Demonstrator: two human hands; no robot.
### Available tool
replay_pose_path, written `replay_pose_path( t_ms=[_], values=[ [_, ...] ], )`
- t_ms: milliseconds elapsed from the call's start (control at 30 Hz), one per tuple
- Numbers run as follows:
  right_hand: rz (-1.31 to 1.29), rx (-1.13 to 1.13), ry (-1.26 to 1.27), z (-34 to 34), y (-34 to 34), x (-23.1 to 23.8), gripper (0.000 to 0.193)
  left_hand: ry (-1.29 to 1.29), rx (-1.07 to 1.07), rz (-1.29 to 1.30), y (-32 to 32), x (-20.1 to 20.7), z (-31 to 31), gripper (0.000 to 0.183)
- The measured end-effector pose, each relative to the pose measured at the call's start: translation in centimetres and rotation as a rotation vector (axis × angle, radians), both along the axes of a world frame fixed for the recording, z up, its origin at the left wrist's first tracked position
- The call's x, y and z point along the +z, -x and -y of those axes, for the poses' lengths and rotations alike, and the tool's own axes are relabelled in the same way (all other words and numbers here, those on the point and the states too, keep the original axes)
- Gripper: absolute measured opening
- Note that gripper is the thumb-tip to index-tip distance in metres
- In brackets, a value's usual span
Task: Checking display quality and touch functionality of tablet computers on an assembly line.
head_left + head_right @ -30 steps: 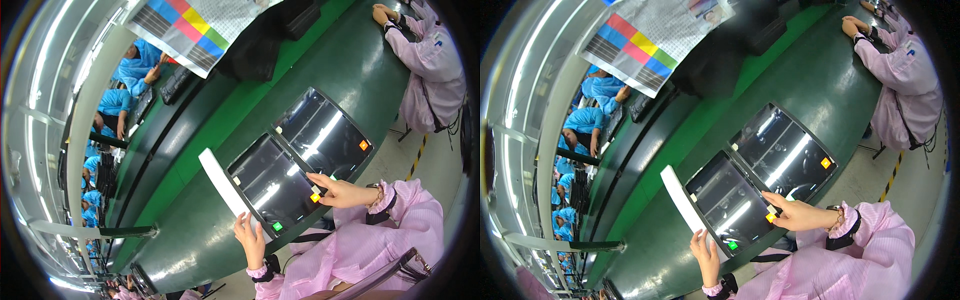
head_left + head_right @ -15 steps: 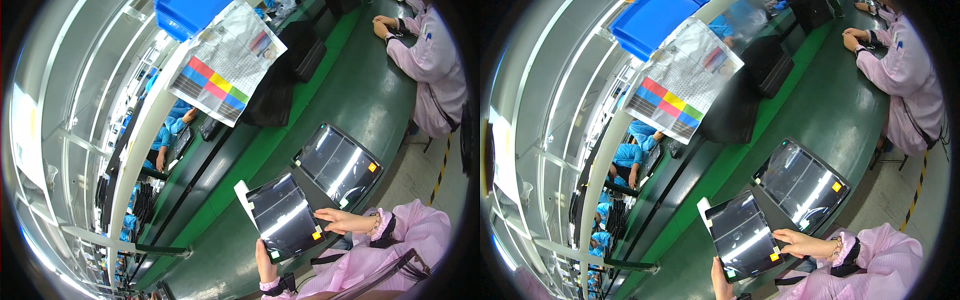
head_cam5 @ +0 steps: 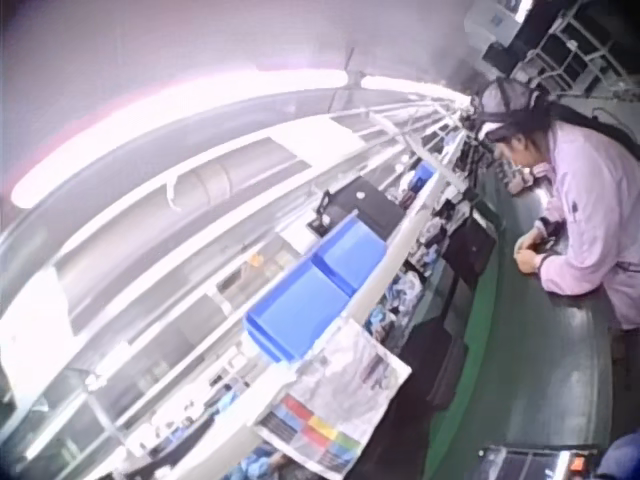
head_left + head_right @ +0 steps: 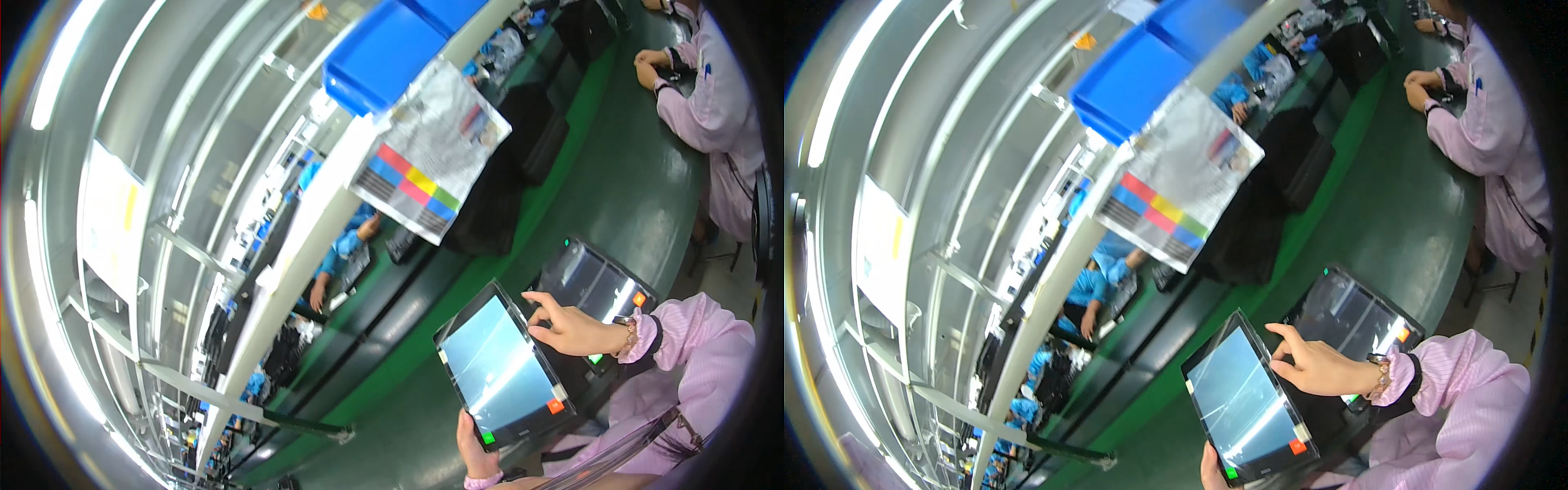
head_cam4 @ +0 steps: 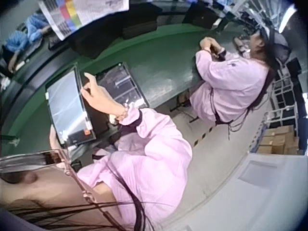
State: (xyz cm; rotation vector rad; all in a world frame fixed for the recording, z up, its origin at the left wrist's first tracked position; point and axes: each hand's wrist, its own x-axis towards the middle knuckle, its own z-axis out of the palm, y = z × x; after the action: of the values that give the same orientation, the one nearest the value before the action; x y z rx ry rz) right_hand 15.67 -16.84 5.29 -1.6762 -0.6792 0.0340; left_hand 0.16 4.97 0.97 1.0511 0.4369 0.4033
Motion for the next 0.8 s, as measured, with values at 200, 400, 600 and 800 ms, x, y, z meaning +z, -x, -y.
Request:
replay_pose_path(
  t_ms=[200,400,600,800],
  values=[
    [0.108,-0.033,-0.356,-4.4,-3.6,4.5,0.029,0.156,-0.065,0.192,-2.2,-1.1,-0.3,0.033],
    [-0.014,-0.052,-0.631,-4.2,-4.3,4.3,0.021,0.147,-0.085,0.217,-4.1,1.7,1.6,0.032],
    [-0.559,0.111,-0.737,-3.9,-5.6,3.3,0.019,0.108,-0.081,0.188,-5.1,5.3,2.7,0.031],
    [-0.762,0.455,-0.641,-1.0,-6.1,3.7,0.027,-0.024,0.047,0.329,-7.6,6.3,2.6,0.03]
  ],
)
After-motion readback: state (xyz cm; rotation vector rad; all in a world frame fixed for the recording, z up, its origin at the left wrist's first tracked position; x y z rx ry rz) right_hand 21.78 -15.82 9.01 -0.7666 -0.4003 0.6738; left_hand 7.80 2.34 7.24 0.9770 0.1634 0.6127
